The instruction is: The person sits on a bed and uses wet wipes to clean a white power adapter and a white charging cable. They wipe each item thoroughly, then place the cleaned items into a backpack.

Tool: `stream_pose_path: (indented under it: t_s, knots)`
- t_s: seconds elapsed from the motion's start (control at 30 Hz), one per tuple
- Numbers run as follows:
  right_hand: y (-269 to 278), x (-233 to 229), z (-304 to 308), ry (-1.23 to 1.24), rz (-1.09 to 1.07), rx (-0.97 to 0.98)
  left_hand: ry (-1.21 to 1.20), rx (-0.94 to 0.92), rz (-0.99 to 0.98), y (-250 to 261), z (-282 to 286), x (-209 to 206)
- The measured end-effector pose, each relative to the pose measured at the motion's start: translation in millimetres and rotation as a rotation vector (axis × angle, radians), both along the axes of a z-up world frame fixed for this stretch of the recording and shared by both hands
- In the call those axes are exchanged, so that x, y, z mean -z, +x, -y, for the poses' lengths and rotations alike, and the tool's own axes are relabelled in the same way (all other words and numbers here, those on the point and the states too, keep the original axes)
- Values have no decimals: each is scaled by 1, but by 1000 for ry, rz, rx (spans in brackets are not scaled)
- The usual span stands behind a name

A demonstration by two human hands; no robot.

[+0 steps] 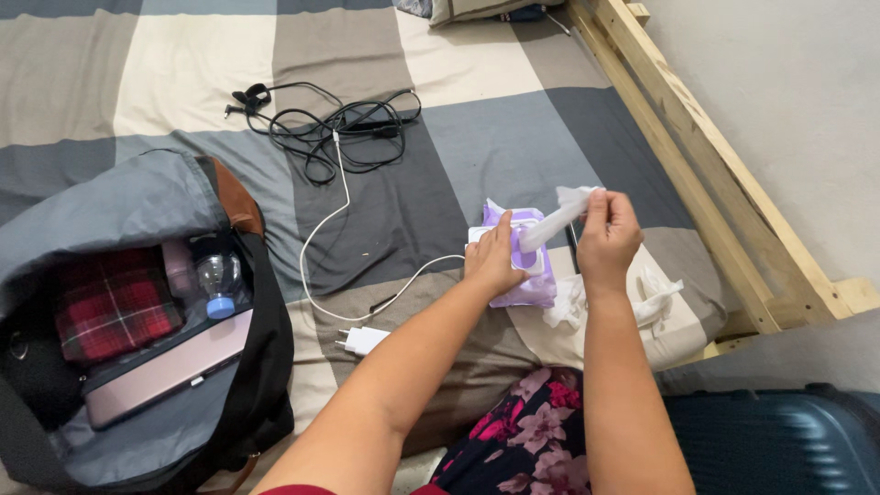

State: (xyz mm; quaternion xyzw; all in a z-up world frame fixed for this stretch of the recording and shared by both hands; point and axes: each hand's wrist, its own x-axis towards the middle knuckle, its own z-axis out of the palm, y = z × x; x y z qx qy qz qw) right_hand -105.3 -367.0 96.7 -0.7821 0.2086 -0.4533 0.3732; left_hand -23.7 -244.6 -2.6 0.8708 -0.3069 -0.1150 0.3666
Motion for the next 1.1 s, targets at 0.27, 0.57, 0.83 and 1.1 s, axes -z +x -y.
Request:
stream_pose_path:
  t_s: [0.27,0.57,0.83,1.1]
  knots:
    - [-40,-53,14,144,506,-23,-43,-7,16,2,-1,2]
    - [-54,-35,42,422,600,-102,80,304,555,-2,-2,29]
    - [-18,44,6,57,-206,-52,-342,-4,133,13,-19,23]
    - [-16,113,-61,-506,-790,-223,-401,1,245,-28,-204,32]
